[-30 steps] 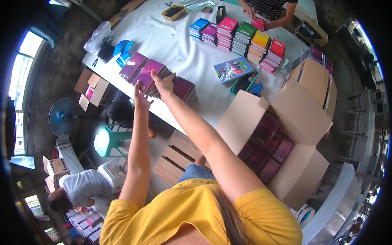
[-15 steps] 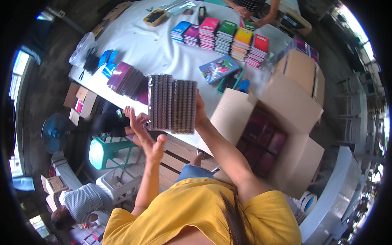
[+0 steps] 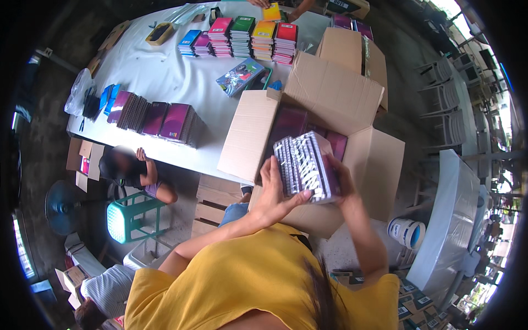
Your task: The person places stacks of purple and silver notebooks into a cardboard box, seals the box using a tape dispenser, and writes on the side of the box with a pen.
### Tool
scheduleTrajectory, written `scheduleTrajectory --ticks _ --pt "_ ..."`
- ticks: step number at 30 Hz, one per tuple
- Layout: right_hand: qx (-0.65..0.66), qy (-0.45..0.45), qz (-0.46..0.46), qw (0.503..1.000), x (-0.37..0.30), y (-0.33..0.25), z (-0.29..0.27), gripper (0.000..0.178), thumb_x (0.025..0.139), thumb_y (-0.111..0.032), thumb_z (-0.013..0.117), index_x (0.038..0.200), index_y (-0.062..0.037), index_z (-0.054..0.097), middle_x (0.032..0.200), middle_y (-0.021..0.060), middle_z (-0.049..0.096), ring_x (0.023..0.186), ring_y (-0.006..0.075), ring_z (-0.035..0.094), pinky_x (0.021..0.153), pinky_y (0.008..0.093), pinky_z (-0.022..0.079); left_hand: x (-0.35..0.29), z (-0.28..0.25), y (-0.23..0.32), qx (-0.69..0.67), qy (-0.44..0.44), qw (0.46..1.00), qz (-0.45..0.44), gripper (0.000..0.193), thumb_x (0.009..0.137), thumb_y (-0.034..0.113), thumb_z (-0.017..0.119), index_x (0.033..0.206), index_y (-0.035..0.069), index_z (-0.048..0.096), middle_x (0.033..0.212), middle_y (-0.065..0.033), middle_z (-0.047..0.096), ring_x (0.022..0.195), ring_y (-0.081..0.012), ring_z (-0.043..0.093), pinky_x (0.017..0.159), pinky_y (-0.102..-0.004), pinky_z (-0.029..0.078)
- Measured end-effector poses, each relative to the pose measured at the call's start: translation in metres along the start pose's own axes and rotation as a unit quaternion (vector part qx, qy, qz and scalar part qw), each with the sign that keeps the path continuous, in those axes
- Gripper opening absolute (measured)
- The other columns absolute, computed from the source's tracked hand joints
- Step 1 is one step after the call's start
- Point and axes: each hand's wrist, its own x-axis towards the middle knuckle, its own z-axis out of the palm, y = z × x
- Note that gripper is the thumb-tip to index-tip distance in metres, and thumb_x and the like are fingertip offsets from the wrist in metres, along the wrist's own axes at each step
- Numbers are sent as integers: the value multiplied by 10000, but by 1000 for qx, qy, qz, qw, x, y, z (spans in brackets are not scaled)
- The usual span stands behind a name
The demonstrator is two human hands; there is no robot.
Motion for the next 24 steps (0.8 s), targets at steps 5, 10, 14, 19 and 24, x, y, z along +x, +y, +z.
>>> scheduleTrajectory --ticks 5,10,14,19,24 --pt "-31 0 190 981 39 -18 -33 469 934 -380 589 1221 -9 580 1087 157 683 947 261 681 908 414 540 3 30 -26 -150 -52 973 -166 1189 839 564 668 1445 -150 -65 1490 -428 -33 1438 -485 -3 1174 -453 98" --pt "-129 137 110 976 80 34 -50 446 863 -401 701 1149 -65 635 1096 97 672 993 239 647 893 380 520 -15 -23 -9 91 72 993 9 1045 819 424 742 1541 59 81 1540 -365 6 1452 -479 -27 1164 -522 89" --pt "-207 170 75 960 90 83 -50 409 863 -203 710 1180 32 603 1100 127 663 952 241 661 856 376 532 -14 -43 -82 214 86 970 -75 1064 810 563 683 1552 146 45 1556 -329 -2 1443 -501 31 1110 -640 150" --pt "-206 94 95 969 93 90 -108 127 794 -35 713 866 70 711 829 161 699 665 250 665 656 356 546 -5 -27 -108 131 -70 988 -46 1089 819 578 668 1547 112 7 1561 -314 -3 1450 -479 26 1134 -615 120" --pt "-206 139 121 961 100 85 -64 782 790 -444 762 1372 -4 480 1377 126 524 1318 240 413 1126 384 262 -7 -35 -139 150 -71 984 65 1163 820 552 680 1501 -40 -53 1546 -338 16 1447 -483 22 1170 -521 86"
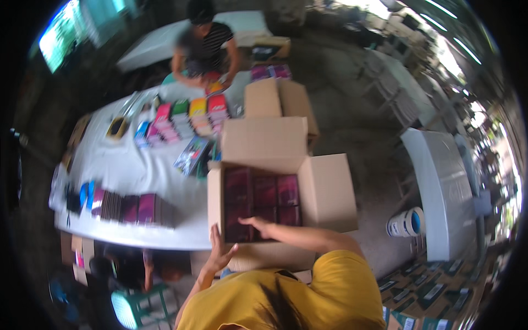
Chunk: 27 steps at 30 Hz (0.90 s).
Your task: The person places stacks of purple and silver notebooks into a cardboard box, seals the box using a tape dispenser, and writes on the side of the box with a pen.
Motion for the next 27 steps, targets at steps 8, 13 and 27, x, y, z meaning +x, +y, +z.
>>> scheduleTrajectory --ticks 8,13,27 --pt "-163 108 -67 978 4 -2 -8 825 783 -461 761 1365 45 468 1417 188 482 1357 267 376 1114 418 263 3 -11 8 25 -42 999 -7 1131 823 473 709 1528 59 -72 1563 -309 0 1439 -510 37 1117 -617 167" --pt "-62 117 -159 978 20 0 -21 944 742 -511 779 1423 18 395 1460 239 407 1387 304 341 1125 436 263 5 -15 9 27 -67 997 16 1115 825 407 728 1533 70 -64 1564 -308 12 1443 -499 53 1118 -602 191" --pt "-29 331 -364 870 -14 -96 -5 487 912 -406 627 1229 -44 552 1122 94 586 1056 182 533 896 335 430 18 -56 12 53 19 998 8 739 884 503 619 1456 117 356 1398 -189 443 1253 -369 465 1020 -480 385"
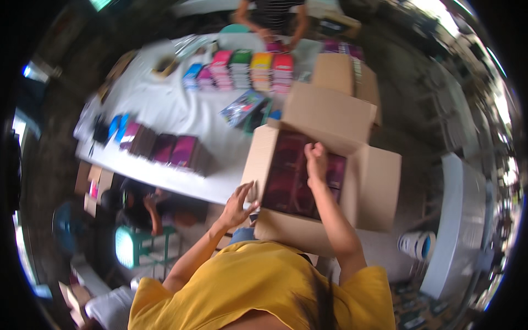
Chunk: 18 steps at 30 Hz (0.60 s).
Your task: The person places stacks of purple and silver notebooks into a cardboard box, seals the box using a tape dispenser, and writes on the side of the box with a pen.
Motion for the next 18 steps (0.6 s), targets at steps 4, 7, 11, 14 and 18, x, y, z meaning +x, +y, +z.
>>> scheduleTrajectory --ticks 4,7,11,14,18 --pt "146 -145 -12 978 -38 -37 76 576 875 -325 661 1370 -101 469 1360 119 492 1227 252 474 1027 465 373 -4 -16 -78 -123 244 948 -162 729 874 398 688 1438 67 366 1289 -209 502 1091 -327 523 951 -433 433" --pt "151 -280 50 947 -52 -37 146 625 810 -388 731 1325 -128 490 1253 95 516 1112 195 496 901 397 423 8 -33 -129 -313 405 803 -305 919 817 458 751 1489 65 263 1406 -196 347 1170 -309 469 969 -414 406" --pt "71 -403 197 891 -81 -1 271 814 743 -458 749 1403 -185 357 1367 39 482 1164 291 471 950 543 404 -21 -81 -222 -522 460 619 -365 1101 675 715 700 1522 214 204 1515 -148 231 1367 -299 260 1016 -560 277" --pt "44 -416 150 896 -69 21 336 1133 635 -619 808 1391 54 298 1258 225 528 1196 347 503 996 430 433 12 -103 -258 -537 436 608 -390 910 667 737 652 1423 285 427 1515 -121 223 1388 -334 223 1039 -589 240" --pt "-101 -288 164 938 -58 55 382 1304 621 -552 854 1466 109 112 1340 272 506 1195 336 550 994 345 456 33 -98 -282 -541 377 654 -372 767 716 735 614 1295 245 504 1391 -64 379 1311 -297 318 1018 -603 186"
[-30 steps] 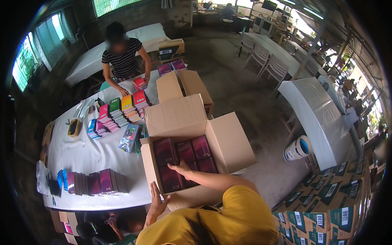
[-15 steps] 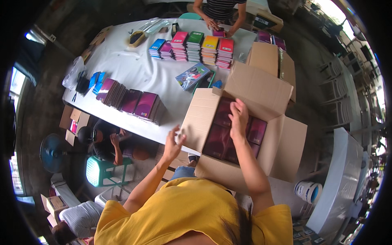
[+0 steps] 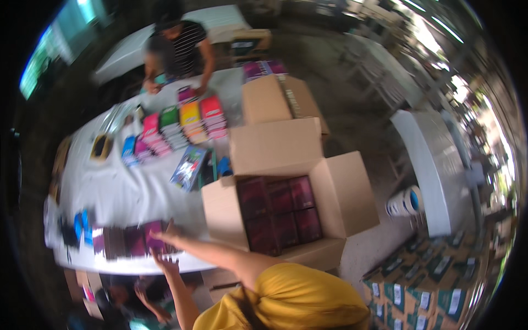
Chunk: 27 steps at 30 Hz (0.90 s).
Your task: The person places stacks of purple and silver notebooks into a cardboard box, seals the box using a tape dispenser, and writes on the side of the box with a pen.
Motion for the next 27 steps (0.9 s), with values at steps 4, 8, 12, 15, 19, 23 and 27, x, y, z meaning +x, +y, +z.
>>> scheduleTrajectory --ticks 4,8,12,15,19,23,27 --pt "75 5 -27 997 9 25 12 1190 633 -401 881 1497 26 183 1302 245 545 1165 338 564 964 382 473 8 -14 -14 -7 -8 1000 4 849 766 696 586 1454 244 379 1449 -127 345 1382 -298 299 1098 -557 119" --pt "272 -40 -42 960 21 50 -20 762 721 -298 827 1328 -2 475 1166 160 639 1077 310 610 918 431 491 -40 36 -31 46 -92 981 165 656 855 542 621 1218 2 540 1217 -159 512 1197 -292 469 1063 -525 243" --pt "350 -317 45 880 -21 22 -42 482 856 -287 708 1247 -45 565 1115 116 671 991 251 650 857 452 524 -85 36 7 99 43 956 273 633 821 366 752 1197 -76 500 1163 -194 531 1095 -270 548 927 -455 435" --pt "525 -442 -59 725 -52 16 -67 407 940 -368 593 1202 -57 611 1102 118 695 989 234 673 869 404 538 -133 80 19 116 -31 902 414 791 783 308 791 1328 -36 333 1264 -222 448 1165 -322 503 975 -491 430" --pt "638 -393 -116 652 -101 -11 -112 469 910 -419 615 1179 -35 627 1074 105 708 946 237 687 878 391 542 -217 153 35 115 -132 788 590 1085 733 230 844 1503 17 110 1399 -260 337 1259 -392 444 1039 -538 423" --pt "642 -314 -180 676 -120 -13 -168 575 820 -491 679 1173 -40 631 1079 111 704 921 245 686 889 416 535 -285 203 32 186 -168 700 669 1150 714 254 858 1495 27 46 1421 -260 240 1282 -422 394 1030 -594 441" --pt "635 -344 -283 631 -152 3 -239 640 781 -395 706 1258 8 568 1159 175 662 1016 305 650 977 420 492 -342 230 -5 197 -217 683 669 1179 723 411 832 1482 -23 41 1424 -254 193 1293 -424 356 1064 -610 352"
